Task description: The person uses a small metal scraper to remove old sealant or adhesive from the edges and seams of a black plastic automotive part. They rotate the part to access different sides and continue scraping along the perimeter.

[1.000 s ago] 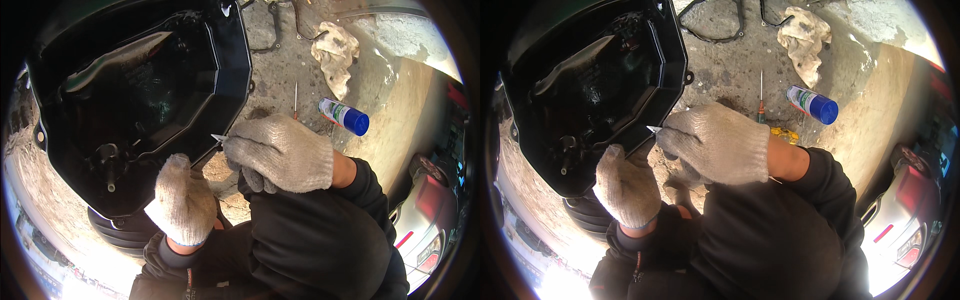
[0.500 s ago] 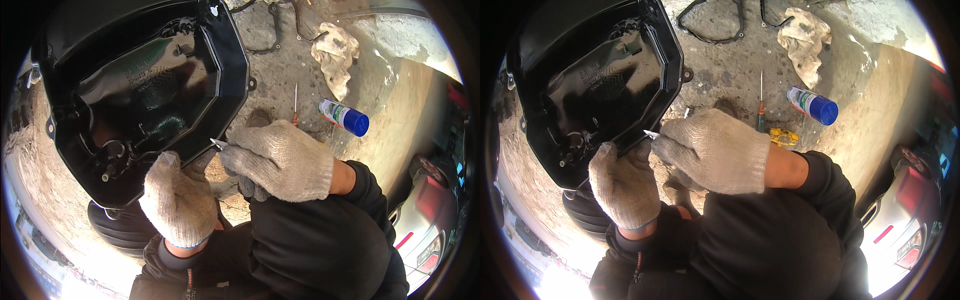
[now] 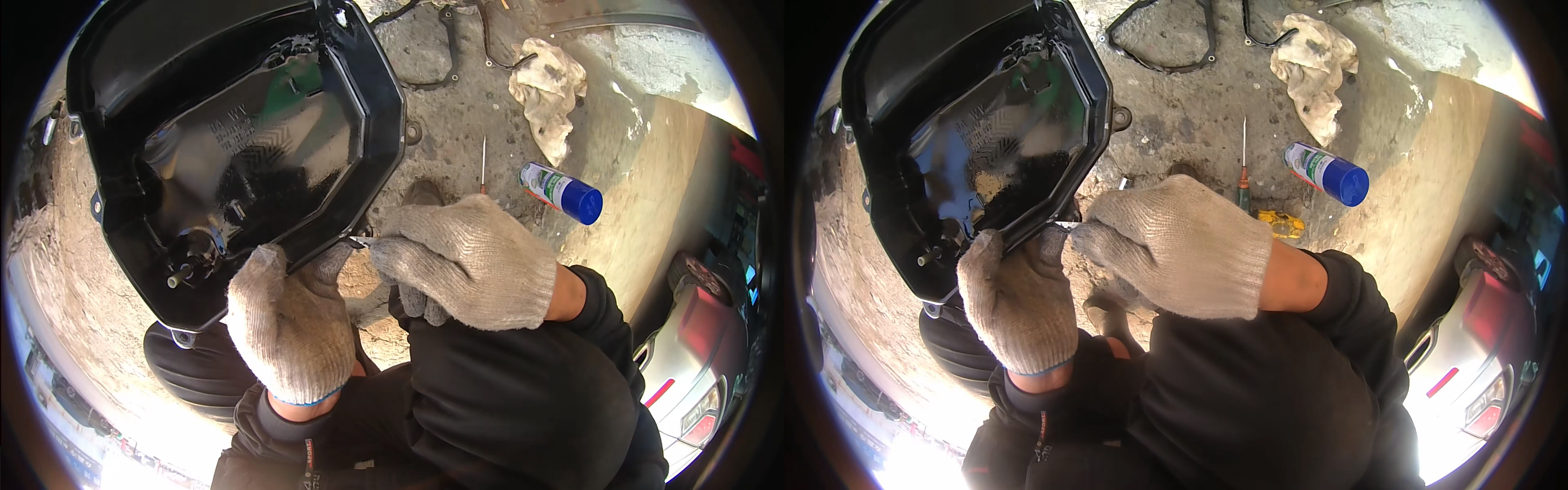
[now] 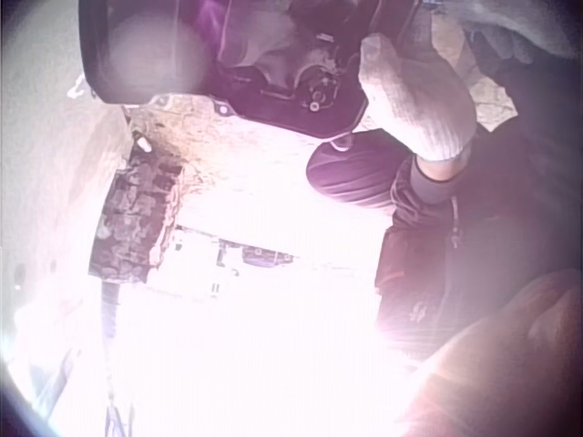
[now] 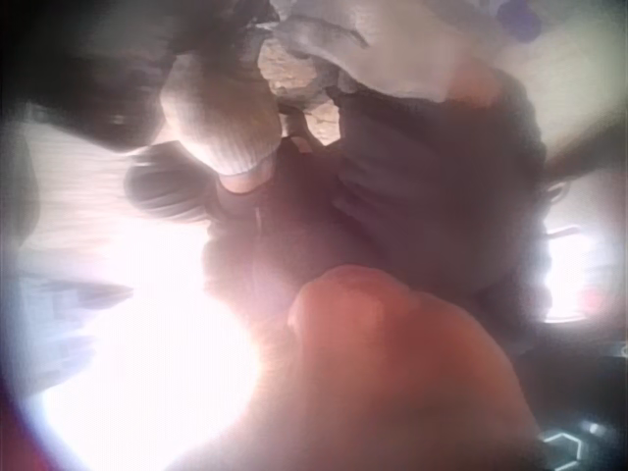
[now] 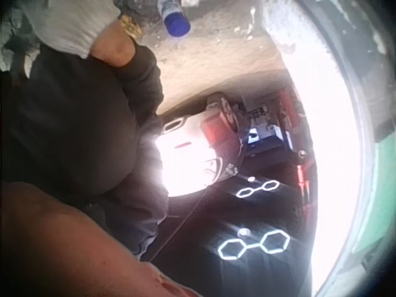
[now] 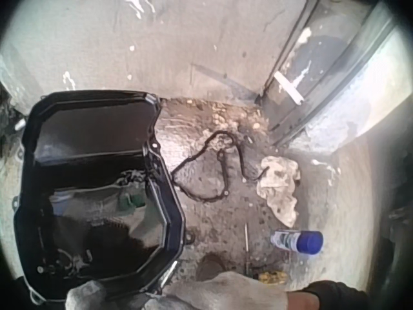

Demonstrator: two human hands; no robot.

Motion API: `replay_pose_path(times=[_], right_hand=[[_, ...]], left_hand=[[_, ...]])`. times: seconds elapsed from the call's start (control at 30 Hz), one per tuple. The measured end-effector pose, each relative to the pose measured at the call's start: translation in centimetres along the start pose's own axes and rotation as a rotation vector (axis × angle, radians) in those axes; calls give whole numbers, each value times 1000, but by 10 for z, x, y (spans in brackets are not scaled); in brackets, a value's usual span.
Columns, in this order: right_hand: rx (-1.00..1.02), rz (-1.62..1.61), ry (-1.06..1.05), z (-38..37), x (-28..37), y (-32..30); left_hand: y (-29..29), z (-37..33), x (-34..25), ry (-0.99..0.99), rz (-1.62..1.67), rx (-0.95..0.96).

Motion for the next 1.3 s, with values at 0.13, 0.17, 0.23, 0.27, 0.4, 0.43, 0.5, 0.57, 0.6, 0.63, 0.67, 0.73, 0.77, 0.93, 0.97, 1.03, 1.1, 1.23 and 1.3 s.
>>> replay_pose_path(times=[0.13, 0.17, 0.23, 0.27, 0.4, 0.43, 0.5, 0.57, 0.6, 0.63, 0.67, 0.73, 0.77, 0.93, 0.97, 1.03, 1.1, 1.23, 1.3], right_hand=[[-95, -52, 146, -1, -5, -12], [-188, -35, 190, -2, -8, -17], [-370, 49, 182, -7, -10, -22], [-411, 114, 92, -10, -5, -19], [-477, 394, -174, -24, 6, -3], [-465, 443, -184, -26, 6, 1], [-441, 532, -155, -31, 1, -2], [-505, 635, -123, -31, -2, -20], [-555, 661, -140, -28, 0, -29], [-568, 711, -115, -29, -2, -35], [-552, 621, -117, -27, -4, -39], [-507, 463, -65, -23, -8, -41], [-442, 169, 21, -18, -12, -32], [-164, 336, -209, -13, 2, -2], [-160, 352, -225, -13, 1, -6], [-159, 337, -232, -13, -3, -19], [-236, 407, -158, -11, -9, -39], [-389, 305, 46, 3, -16, -65], [-417, 179, 46, 7, -14, -66]], left_hand=[[2, -2, -1, -32, -39, 8], [2, -2, -1, -42, -69, 11], [-1, -2, 2, -70, -80, 16], [-2, -2, 4, -89, -62, 19], [6, 4, 15, -168, 162, 167], [9, 4, 14, -146, 122, 203], [-4, 2, 14, -117, -29, 4], [-3, 0, 12, -88, -75, -37], [1, -1, 11, -80, -65, -23], [3, -2, 10, -73, -56, -8], [6, -2, 8, -72, -50, 8], [8, -1, 8, -87, -79, 52], [6, 0, 9, -108, -80, 61], [-4, 1, 6, -105, 6, 76], [-3, 2, 7, -102, 8, 92], [-7, 3, 7, -77, -36, 39], [-6, 4, 7, -72, -35, 6], [-4, 4, 1, -107, -18, -29], [0, 2, 0, -158, -49, 26]])
Point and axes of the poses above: each hand's wrist, its own z-axis away from the middle knuckle, its own y-axis out of the palm, x = y × z, the point moved 8 cm from there along -z, towards the middle knuckle, and after that the axes turned 4 degrees about -x, right-handed, at the moved point
